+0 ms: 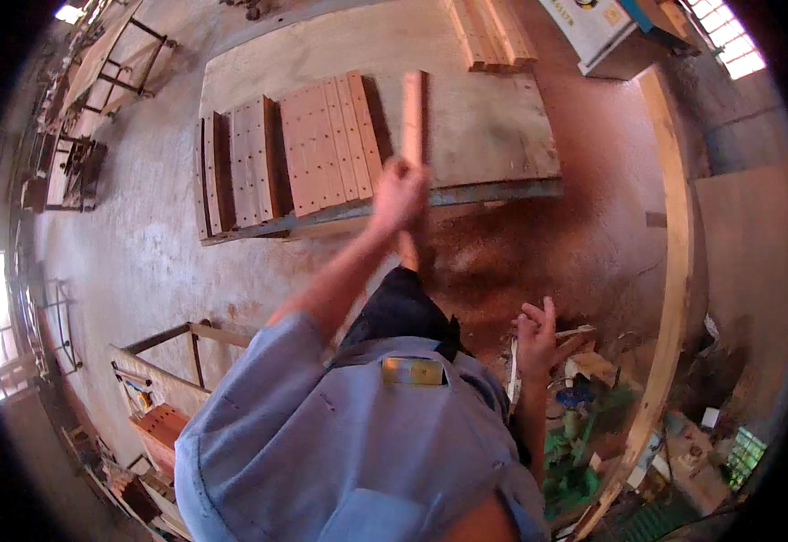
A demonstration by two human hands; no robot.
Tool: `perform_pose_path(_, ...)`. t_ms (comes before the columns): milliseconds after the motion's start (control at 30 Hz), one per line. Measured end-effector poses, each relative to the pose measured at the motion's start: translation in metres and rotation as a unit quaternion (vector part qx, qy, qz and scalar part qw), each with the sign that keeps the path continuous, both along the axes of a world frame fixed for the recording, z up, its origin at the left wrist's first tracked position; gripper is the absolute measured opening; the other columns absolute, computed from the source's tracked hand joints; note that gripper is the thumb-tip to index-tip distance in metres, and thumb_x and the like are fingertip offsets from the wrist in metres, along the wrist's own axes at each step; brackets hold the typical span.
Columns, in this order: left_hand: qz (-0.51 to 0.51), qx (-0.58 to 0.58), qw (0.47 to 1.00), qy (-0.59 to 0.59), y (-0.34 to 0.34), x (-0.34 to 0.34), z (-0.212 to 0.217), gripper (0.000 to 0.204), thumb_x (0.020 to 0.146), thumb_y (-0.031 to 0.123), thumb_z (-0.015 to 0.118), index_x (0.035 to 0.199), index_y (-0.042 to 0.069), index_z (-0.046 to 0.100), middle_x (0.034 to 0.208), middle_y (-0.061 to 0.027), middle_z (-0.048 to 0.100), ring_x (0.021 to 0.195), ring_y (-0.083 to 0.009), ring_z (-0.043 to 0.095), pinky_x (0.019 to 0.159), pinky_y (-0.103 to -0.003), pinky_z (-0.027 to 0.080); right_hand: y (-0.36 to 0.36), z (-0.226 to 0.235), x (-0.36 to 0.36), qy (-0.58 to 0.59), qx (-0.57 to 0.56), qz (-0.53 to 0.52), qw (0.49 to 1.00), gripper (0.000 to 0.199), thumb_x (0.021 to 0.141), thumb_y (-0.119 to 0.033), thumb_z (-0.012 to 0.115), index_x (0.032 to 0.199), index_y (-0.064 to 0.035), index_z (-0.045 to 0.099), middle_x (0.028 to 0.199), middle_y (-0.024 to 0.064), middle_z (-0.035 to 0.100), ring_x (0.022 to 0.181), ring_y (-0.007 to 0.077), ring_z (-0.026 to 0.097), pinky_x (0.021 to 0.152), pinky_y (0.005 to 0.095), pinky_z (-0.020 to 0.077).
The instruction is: The person repeatedly picks up wooden planks, positions them under a drill press, and drills holes into each plank. After drilling, the person places the finished planks onto a nearby workbench. The process is repeated for multiple planks throughout the clip.
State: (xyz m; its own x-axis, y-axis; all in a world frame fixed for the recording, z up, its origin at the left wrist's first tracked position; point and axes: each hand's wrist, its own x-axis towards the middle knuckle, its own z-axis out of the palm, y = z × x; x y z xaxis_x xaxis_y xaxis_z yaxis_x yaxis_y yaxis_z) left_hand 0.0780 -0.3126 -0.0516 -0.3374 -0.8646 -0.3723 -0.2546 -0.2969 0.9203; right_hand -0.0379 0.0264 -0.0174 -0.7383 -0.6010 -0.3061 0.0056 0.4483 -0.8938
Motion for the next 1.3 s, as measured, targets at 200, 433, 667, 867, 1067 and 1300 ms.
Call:
perform_pose_path(200, 0.110, -0.117, 0.940, -0.299, -0.149, 0.132, -0.028, 0.040, 0.076, 0.031, 0.062, 0.101, 0.000, 0.058, 0.096, -0.0207, 0.065, 0.092, -0.0356, 0.062, 0.081, -0.041, 0.047, -0.046, -0.008, -0.021, -0.039, 0.083, -0.030, 0.995, 0.054, 0.092, -0.012, 0.056, 0.138, 0.0037, 0.032, 0.106, 0.0121, 0.061, 0.085, 0.0158, 0.061, 0.075, 0.0280, 0.0493)
perform_pose_path(433, 0.162, -0.147, 0.898, -0.381, -0.182, 0.155, -0.057, 0.027, 0.075, 0.022, 0.059, 0.093, 0.002, 0.057, 0.089, -0.0206, 0.064, 0.090, -0.0393, 0.061, 0.080, -0.044, 0.047, -0.068, -0.030, -0.032, -0.065, 0.072, -0.019, 0.995, 0.051, 0.091, -0.013, 0.058, 0.134, 0.0053, 0.038, 0.098, 0.0114, 0.064, 0.081, 0.0142, 0.061, 0.073, 0.0267, 0.0483)
perform_pose_path(667, 0.146, -0.200, 0.886, -0.391, -0.181, 0.149, -0.053, 0.022, 0.076, 0.017, 0.057, 0.092, 0.003, 0.056, 0.088, -0.0206, 0.064, 0.084, -0.0414, 0.061, 0.074, -0.047, 0.048, -0.068, -0.035, -0.048, -0.073, 0.103, -0.017, 0.992, 0.046, 0.089, -0.015, 0.059, 0.127, 0.0065, 0.046, 0.096, 0.0114, 0.065, 0.082, 0.0150, 0.062, 0.075, 0.0282, 0.0483)
perform_pose_path(867, 0.108, -0.165, 0.885, -0.422, -0.181, 0.142, -0.045, 0.027, 0.077, 0.021, 0.058, 0.097, 0.003, 0.056, 0.090, -0.0198, 0.064, 0.089, -0.0403, 0.060, 0.078, -0.046, 0.047, -0.054, -0.059, -0.050, -0.027, 0.166, 0.005, 0.986, 0.040, 0.091, -0.016, 0.056, 0.124, 0.0042, 0.049, 0.094, 0.0103, 0.064, 0.077, 0.0140, 0.062, 0.068, 0.0263, 0.0500)
perform_pose_path(1067, 0.086, -0.183, 0.872, -0.445, -0.184, 0.157, -0.057, 0.026, 0.078, 0.018, 0.062, 0.099, 0.003, 0.057, 0.089, -0.0178, 0.065, 0.086, -0.0373, 0.062, 0.077, -0.045, 0.047, -0.061, -0.056, -0.043, -0.028, 0.151, -0.021, 0.988, 0.039, 0.089, -0.018, 0.060, 0.121, 0.0039, 0.052, 0.090, 0.0101, 0.064, 0.071, 0.0143, 0.061, 0.065, 0.0262, 0.0505)
perform_pose_path(1300, -0.011, -0.405, 0.804, -0.435, -0.187, 0.082, -0.010, 0.059, 0.081, 0.024, 0.066, 0.132, 0.003, 0.043, 0.125, -0.0196, 0.051, 0.120, -0.0347, 0.046, 0.095, -0.041, 0.041, -0.053, -0.049, -0.040, -0.008, 0.186, -0.061, 0.981, 0.044, 0.087, -0.028, 0.062, 0.118, 0.0021, 0.056, 0.088, 0.0139, 0.066, 0.079, 0.0203, 0.063, 0.072, 0.0336, 0.0492)
